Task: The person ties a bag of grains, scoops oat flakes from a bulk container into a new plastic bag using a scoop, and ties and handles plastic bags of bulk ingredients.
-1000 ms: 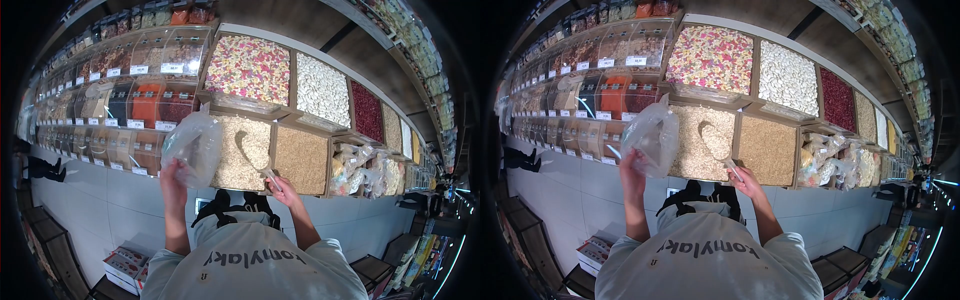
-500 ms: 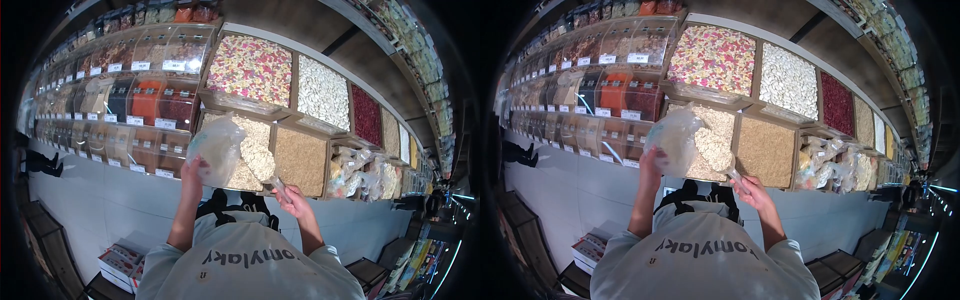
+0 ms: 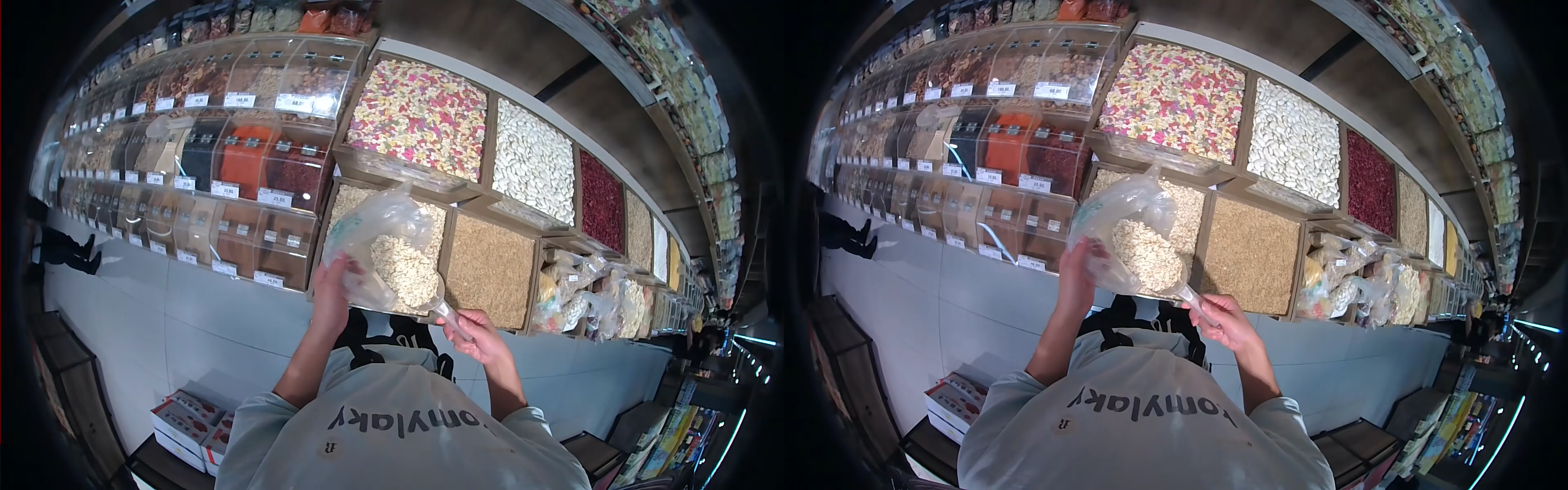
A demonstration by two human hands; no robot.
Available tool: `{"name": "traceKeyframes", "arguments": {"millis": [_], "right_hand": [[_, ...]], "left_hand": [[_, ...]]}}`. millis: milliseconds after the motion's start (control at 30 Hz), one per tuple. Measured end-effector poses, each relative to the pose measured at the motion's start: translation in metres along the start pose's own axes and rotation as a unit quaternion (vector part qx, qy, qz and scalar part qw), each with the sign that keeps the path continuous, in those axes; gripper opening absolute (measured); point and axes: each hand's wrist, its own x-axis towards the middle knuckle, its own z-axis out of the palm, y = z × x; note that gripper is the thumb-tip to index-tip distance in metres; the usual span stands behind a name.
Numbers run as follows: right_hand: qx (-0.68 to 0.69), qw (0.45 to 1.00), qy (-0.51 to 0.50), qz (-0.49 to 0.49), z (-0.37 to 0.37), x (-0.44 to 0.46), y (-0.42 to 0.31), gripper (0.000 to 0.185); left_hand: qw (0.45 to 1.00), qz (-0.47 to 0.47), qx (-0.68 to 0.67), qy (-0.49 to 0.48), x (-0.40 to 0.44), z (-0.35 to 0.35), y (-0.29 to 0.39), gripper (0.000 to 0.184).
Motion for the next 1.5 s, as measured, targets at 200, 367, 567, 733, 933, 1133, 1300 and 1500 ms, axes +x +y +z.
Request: {"name": "traceKeyframes", "arguments": {"millis": [200, 367, 567, 733, 933, 1133, 1300, 1500], "right_hand": [[-0.031, 0.999, 0.010, 0.005, 0.015, -0.002, -0.013, 0.036], [-0.060, 0.998, -0.002, -0.013, 0.020, -0.004, -0.021, 0.039], [-0.069, 0.997, 0.006, -0.021, 0.020, -0.006, -0.027, 0.041], [-0.078, 0.997, 0.018, -0.023, 0.019, -0.008, -0.030, 0.041], [-0.086, 0.996, 0.023, -0.018, 0.015, -0.011, -0.032, 0.039], [-0.076, 0.996, 0.021, -0.032, 0.012, -0.012, -0.030, 0.037], [-0.079, 0.996, 0.025, -0.043, 0.013, -0.014, -0.030, 0.036], [-0.078, 0.996, 0.024, -0.047, 0.012, -0.015, -0.031, 0.035]], "left_hand": [[1.000, 0.014, -0.009, -0.024, -0.004, 0.007, 0.003, 0.021], [0.999, 0.011, -0.016, -0.042, -0.006, 0.009, 0.010, 0.027], [0.999, 0.018, -0.016, -0.046, -0.004, 0.010, 0.013, 0.029], [0.998, 0.013, -0.036, -0.046, -0.004, 0.014, 0.017, 0.027], [0.998, 0.010, -0.043, -0.044, -0.002, 0.014, 0.018, 0.028], [0.998, 0.014, -0.040, -0.053, -0.001, 0.015, 0.018, 0.027], [0.997, 0.015, -0.045, -0.052, -0.003, 0.018, 0.020, 0.027], [0.998, 0.004, -0.055, -0.043, -0.004, 0.021, 0.018, 0.027]]}}
